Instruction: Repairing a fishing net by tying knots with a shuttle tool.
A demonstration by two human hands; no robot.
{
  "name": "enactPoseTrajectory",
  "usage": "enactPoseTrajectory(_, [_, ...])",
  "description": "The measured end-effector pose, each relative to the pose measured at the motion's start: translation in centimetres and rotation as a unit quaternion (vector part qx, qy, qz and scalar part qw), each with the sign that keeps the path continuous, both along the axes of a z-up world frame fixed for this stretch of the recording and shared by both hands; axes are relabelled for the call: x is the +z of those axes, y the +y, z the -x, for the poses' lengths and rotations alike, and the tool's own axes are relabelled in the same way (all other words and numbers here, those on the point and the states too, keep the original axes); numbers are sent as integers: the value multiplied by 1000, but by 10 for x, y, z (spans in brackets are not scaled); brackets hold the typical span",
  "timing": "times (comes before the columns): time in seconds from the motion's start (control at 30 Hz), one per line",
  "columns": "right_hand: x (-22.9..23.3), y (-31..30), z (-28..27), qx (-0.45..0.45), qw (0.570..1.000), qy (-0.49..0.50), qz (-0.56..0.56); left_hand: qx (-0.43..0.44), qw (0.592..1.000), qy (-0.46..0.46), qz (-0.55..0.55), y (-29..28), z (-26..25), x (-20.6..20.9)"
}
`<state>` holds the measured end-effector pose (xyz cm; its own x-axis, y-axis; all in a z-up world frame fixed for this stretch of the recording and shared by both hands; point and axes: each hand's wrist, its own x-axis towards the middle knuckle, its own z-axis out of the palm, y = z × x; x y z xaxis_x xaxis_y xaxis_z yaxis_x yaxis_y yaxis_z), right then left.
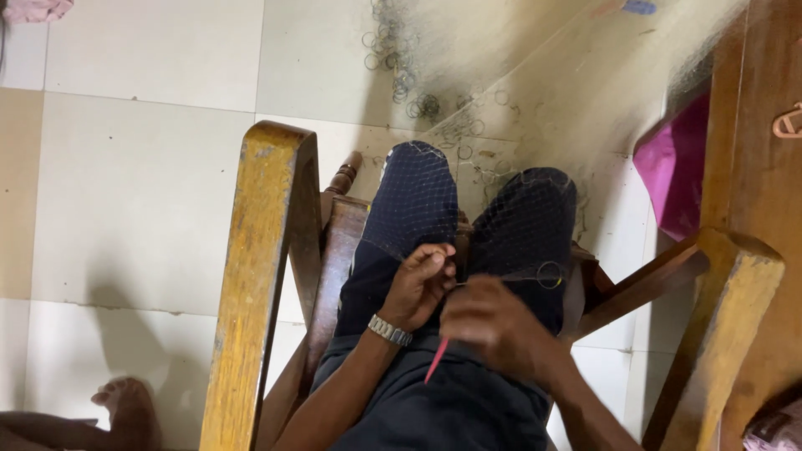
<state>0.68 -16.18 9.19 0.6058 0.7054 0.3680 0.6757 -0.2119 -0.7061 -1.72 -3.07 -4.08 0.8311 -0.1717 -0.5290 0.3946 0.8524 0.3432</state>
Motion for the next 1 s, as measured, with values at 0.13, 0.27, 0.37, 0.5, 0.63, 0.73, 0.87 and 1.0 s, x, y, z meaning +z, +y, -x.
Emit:
enactPoseTrajectory(0.13, [2, -10, 45, 31, 987, 130, 86, -28, 996, -65, 56, 5, -1, 12])
enactPoseTrajectory(0.27, [10, -15, 78, -41, 979, 115, 161, -68, 997, -14, -17, 2, 3, 13])
enactPoseTrajectory(0.37, [42, -15, 84, -52, 990, 84, 98, -57, 998, 8, -2, 0, 3, 9])
enactPoseTrajectory(0.5, [70, -10, 80, -43, 989, 108, -90, -78, 996, 25, -30, -7, -6, 9])
enactPoseTrajectory(0.63, [76, -15, 93, -104, 977, 181, -32, -102, 992, 58, -39, -7, -20, 19])
enactPoseTrajectory(0.73, [75, -29, 100, -106, 963, 244, 35, -96, 987, 85, -102, -13, -24, 21])
enactPoseTrajectory(0.87, [49, -54, 107, -122, 949, 281, 68, -17, 983, 132, -123, -18, -18, 20])
enactPoseTrajectory(1.0, [53, -48, 103, -169, 942, 281, 71, 22, 979, 152, -136, -16, -10, 14])
